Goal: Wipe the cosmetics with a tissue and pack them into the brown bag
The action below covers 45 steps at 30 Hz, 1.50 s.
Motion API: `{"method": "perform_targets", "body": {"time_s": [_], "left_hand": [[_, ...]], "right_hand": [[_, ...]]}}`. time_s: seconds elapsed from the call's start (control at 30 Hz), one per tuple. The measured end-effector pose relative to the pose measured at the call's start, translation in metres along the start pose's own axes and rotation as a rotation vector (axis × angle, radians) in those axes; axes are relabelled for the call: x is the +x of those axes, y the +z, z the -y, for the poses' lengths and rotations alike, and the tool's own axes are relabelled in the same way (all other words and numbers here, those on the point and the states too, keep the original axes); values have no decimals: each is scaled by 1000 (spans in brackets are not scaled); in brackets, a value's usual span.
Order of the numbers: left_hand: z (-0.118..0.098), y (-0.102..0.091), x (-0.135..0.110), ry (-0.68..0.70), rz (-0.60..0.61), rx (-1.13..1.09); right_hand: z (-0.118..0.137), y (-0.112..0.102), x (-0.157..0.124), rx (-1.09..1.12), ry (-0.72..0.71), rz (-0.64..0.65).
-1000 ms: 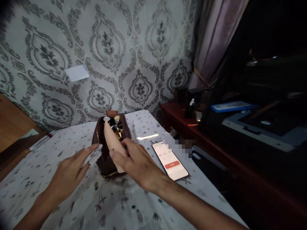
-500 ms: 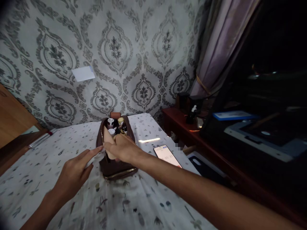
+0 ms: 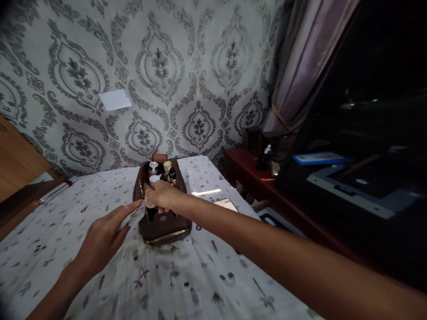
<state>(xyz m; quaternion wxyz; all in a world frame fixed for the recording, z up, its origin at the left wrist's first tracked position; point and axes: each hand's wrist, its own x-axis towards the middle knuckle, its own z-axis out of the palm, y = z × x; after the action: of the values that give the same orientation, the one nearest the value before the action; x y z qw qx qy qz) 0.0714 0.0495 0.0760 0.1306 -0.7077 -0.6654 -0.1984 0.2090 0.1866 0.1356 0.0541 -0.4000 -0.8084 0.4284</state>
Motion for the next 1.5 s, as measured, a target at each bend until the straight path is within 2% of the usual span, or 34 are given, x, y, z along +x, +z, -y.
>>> {"method": "perform_targets", "body": {"time_s": [0.33,0.47,0.57,0.7,0.87,1.07,1.2,1.3,1.37,1.43,1.5], "left_hand": [[-1,-1,0,-6,4,-10],[-2,-1,-1,-17,-3,-38],[-1,2,-1,-19,-12,-72],[-1,5,-2,-24,-39,-99],[-3,7,-4,-36,-16,-151],[-2,3,-8,-63,-7,-250],[2,-7,-16,-222,-7,-392],[19,-9,-26,-388,-6,-468],[43,-6,-35,-475,-14,-463],[74,-1,-42,-575,-29,-390],[110,4,-49,-724,-32,-216]], "right_hand": [[-9,-6,1,27,-32,50],[-13,-14,-5,24,-109,57],[-17,-14,-7,-108,-206,32],[-21,-6,-5,-340,-337,-70],[-23,3,0,-456,-369,-83],[-19,-10,-7,-351,-390,-143],[-18,-20,-25,-181,-411,-273],[-21,-13,-43,9,-460,-343],[-24,2,-54,125,-512,-317],[-29,25,-63,186,-562,-204],[-35,53,-65,175,-601,-46]]}}
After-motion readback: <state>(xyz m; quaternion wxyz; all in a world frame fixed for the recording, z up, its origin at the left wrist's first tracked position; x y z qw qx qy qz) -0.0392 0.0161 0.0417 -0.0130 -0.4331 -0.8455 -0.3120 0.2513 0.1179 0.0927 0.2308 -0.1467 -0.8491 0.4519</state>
